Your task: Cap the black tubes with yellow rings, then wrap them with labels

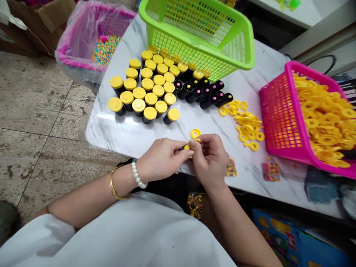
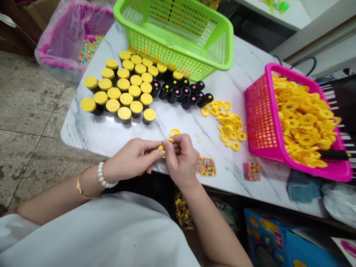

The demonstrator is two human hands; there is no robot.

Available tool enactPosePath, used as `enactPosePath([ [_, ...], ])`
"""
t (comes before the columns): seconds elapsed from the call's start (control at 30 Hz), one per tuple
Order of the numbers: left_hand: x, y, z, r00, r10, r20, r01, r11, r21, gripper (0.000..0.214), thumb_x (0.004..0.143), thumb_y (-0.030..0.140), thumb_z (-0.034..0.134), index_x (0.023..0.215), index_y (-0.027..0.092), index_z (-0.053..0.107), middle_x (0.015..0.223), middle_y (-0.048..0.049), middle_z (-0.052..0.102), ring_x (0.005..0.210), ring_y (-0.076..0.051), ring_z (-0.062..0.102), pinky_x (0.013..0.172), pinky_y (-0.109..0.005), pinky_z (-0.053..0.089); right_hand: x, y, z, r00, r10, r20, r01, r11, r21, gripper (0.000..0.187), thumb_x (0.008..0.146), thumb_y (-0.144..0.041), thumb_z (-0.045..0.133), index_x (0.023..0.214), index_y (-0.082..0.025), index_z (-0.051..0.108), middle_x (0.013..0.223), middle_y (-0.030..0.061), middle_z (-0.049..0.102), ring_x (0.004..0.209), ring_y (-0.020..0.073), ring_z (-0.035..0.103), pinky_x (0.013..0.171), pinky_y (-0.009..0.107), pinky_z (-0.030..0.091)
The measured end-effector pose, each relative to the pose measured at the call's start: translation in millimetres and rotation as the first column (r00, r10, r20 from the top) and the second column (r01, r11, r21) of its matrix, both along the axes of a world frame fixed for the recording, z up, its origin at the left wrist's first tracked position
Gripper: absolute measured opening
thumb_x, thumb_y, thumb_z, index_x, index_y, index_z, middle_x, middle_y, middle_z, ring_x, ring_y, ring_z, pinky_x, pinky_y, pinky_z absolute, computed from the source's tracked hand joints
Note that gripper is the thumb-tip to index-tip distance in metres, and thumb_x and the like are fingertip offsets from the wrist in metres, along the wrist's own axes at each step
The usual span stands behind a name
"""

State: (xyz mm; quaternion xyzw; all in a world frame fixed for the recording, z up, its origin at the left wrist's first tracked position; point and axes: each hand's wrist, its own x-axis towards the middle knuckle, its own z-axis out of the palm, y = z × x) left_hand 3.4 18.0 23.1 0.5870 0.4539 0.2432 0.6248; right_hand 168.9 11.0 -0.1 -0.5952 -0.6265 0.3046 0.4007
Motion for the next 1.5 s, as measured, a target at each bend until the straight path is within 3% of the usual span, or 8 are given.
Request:
enactPosePath([
  [0.23,2,3,-4.4,0.999,-0.042,0.0,0.042,0.998,-0.042,0.03,0.096,0.03,0.047,0.074,0.017,0.063,0.048,0.005,0.054,0.04,-0.008,0.05,0.044,-0.018,0.036,-3,0,-3.5,0.998,-0.039,-0.039,0.038,0.999,-0.009,0.028,0.091,-0.051,0.063,0.085,-0.026,0.052,0.068,-0.0031,0.054,0.053,0.0125,0.052,0.049,0.026,0.043],
  [0.47,7,-14,-10.6,0.98,0.135,-0.143,-0.064,0.907,0.416,0.015,0.096,0.024,0.055,0.102,0.017,0.066,0.077,-0.0016,0.07,0.07,-0.015,0.064,0.066,-0.025,0.048,11,8,4.9,0.948,0.012,-0.319,-0.078,0.978,-0.194,0.041,0.088,-0.061,0.062,0.078,-0.021,0.065,0.065,-0.0005,0.059,0.05,0.0122,0.052,0.047,0.027,0.045],
  [0.6,9,-19,-17.5,0.96,0.136,-0.246,0.022,0.836,0.548,0.021,0.101,0.024,0.045,0.103,0.016,0.065,0.089,-0.0062,0.07,0.082,-0.019,0.065,0.076,-0.03,0.051,25,30,22.8,0.885,0.057,-0.462,-0.289,0.845,-0.45,0.048,0.069,-0.063,0.078,0.062,-0.018,0.063,0.061,0.0019,0.063,0.049,0.0122,0.054,0.043,0.025,0.044],
  [0.73,9,-22,-20.5,0.936,0.122,-0.33,0.09,0.823,0.561,0.024,0.102,0.026,0.041,0.106,0.016,0.063,0.086,-0.0061,0.064,0.078,-0.019,0.061,0.074,-0.032,0.052,28,43,38.4,0.865,0.318,-0.387,-0.497,0.643,-0.582,0.039,0.067,-0.047,0.084,0.08,-0.019,0.061,0.061,-0.0037,0.062,0.048,0.0097,0.052,0.046,0.022,0.044],
  [0.87,15,-20,-17.8,0.922,0.108,-0.373,0.123,0.831,0.542,0.038,0.092,0.039,0.061,0.118,0.012,0.057,0.101,-0.0115,0.064,0.088,-0.024,0.064,0.075,-0.036,0.055,22,29,39.5,0.894,0.448,-0.006,-0.407,0.805,-0.432,0.02,0.085,-0.039,0.066,0.086,-0.022,0.056,0.067,-0.0044,0.058,0.059,0.012,0.054,0.055,0.024,0.045],
  [1.03,18,-15,-13.4,0.848,0.103,-0.519,0.204,0.841,0.501,0.021,0.096,0.026,0.055,0.107,0.011,0.064,0.096,-0.0126,0.07,0.086,-0.026,0.068,0.075,-0.038,0.056,10,0,31.1,0.944,0.257,0.205,-0.214,0.955,-0.207,0.009,0.093,-0.033,0.052,0.091,-0.024,0.054,0.074,-0.002,0.06,0.063,0.0151,0.057,0.061,0.028,0.046],
  [1.33,-22,-1,-27.6,0.783,0.547,-0.296,-0.146,0.624,0.768,0.032,0.09,0.026,0.065,0.12,0.016,0.058,0.073,-0.0004,0.071,0.062,-0.017,0.068,0.061,-0.025,0.051,-35,18,26.6,0.956,0.188,-0.226,-0.238,0.946,-0.221,0.02,0.094,-0.044,0.052,0.103,-0.026,0.056,0.075,-0.0044,0.065,0.052,0.0141,0.066,0.047,0.025,0.05],
  [1.5,-25,-3,-30.2,0.76,0.594,-0.263,-0.151,0.555,0.818,0.041,0.092,0.03,0.064,0.128,0.016,0.052,0.064,0.0057,0.064,0.055,-0.013,0.064,0.058,-0.022,0.049,18,52,29.6,0.962,0.041,0.27,-0.102,0.971,0.215,0.015,0.092,-0.033,0.057,0.09,-0.022,0.067,0.086,0.0049,0.072,0.074,0.0187,0.067,0.072,0.032,0.053],
])
